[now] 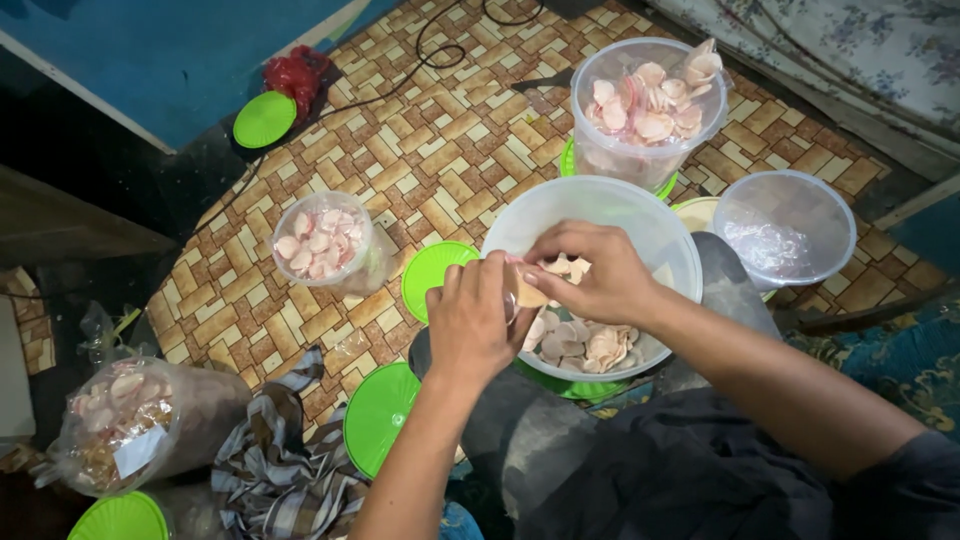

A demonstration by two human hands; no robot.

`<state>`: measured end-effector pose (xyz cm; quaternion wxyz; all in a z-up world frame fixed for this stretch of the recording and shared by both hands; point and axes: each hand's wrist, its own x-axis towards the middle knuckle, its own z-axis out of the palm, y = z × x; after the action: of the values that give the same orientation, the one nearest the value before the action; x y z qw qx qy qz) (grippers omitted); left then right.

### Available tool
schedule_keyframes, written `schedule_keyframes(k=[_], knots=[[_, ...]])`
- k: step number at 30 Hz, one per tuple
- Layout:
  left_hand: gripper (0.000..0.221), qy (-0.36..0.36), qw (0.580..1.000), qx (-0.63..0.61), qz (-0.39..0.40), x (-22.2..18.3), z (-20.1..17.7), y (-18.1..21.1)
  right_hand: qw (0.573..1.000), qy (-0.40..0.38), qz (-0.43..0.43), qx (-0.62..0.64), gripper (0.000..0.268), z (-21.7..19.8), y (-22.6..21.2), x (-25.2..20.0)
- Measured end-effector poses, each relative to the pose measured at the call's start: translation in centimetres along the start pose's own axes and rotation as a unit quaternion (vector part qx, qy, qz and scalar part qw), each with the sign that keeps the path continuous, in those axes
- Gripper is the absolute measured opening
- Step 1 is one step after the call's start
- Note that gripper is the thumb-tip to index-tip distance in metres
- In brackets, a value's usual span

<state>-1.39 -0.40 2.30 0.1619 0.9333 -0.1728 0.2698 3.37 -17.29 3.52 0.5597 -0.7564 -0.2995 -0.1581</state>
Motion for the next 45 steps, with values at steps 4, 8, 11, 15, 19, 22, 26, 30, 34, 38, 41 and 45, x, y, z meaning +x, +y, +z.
schedule_keyframes(k=[4, 8, 11, 15, 19, 22, 26, 30, 34, 38, 41, 45], knots=[[0.069, -0.002, 1.000, -0.011, -0.008, 0.1, 0.1, -0.3, 0.994, -0.103, 0.012, 0.041, 0.033, -0.5, -1.2, 0.1], [0.076, 0.002, 1.000, -0.021, -0.019, 0.1, 0.3, -0.1, 0.985, -0.142, 0.087, 0.048, 0.052, 0.1, -1.1, -1.2], [0.068, 0.016, 0.999, -0.030, -0.019, 0.1, 0.4, 0.3, 0.991, -0.097, 0.090, -0.010, 0.048, 0.6, -0.6, -1.8], [0.071, 0.028, 1.000, -0.012, -0.004, 0.0, 0.3, 0.0, 0.995, -0.066, 0.078, 0.007, 0.045, 1.0, 0.6, -2.4], [0.060, 0.028, 0.999, 0.010, 0.043, -0.2, 0.4, 0.2, 0.991, -0.107, 0.046, 0.068, 0.024, 1.0, 1.1, -2.4], [0.048, 0.019, 0.997, 0.013, 0.076, -0.7, 1.1, 0.1, 0.984, -0.142, 0.044, 0.093, 0.020, 1.3, 1.1, -2.7], [0.047, 0.035, 0.995, 0.007, 0.090, -1.4, 3.1, -0.8, 0.985, -0.141, 0.039, 0.092, 0.019, 1.7, 1.0, -2.9], [0.076, -0.062, 0.977, -0.193, -0.063, 0.4, 0.1, 0.9, 0.990, -0.096, 0.027, 0.096, 0.024, 0.6, 1.8, -2.4], [0.078, -0.214, 0.874, -0.327, -0.290, 1.1, -0.8, 0.3, 0.995, -0.071, 0.037, 0.052, 0.022, -1.1, 1.8, -1.7], [0.066, -0.210, 0.861, -0.369, -0.279, 0.1, 1.3, -1.2, 0.992, -0.093, 0.034, 0.081, 0.011, -2.5, 1.4, -1.2], [0.062, -0.221, 0.857, -0.387, -0.258, 0.0, 1.5, -1.5, 0.991, -0.107, 0.031, 0.076, 0.004, -3.1, 1.2, -0.9], [0.051, -0.197, 0.837, -0.436, -0.266, -0.3, 2.3, -1.8, 0.988, -0.149, 0.020, 0.040, 0.004, -3.3, 0.6, -0.8]])
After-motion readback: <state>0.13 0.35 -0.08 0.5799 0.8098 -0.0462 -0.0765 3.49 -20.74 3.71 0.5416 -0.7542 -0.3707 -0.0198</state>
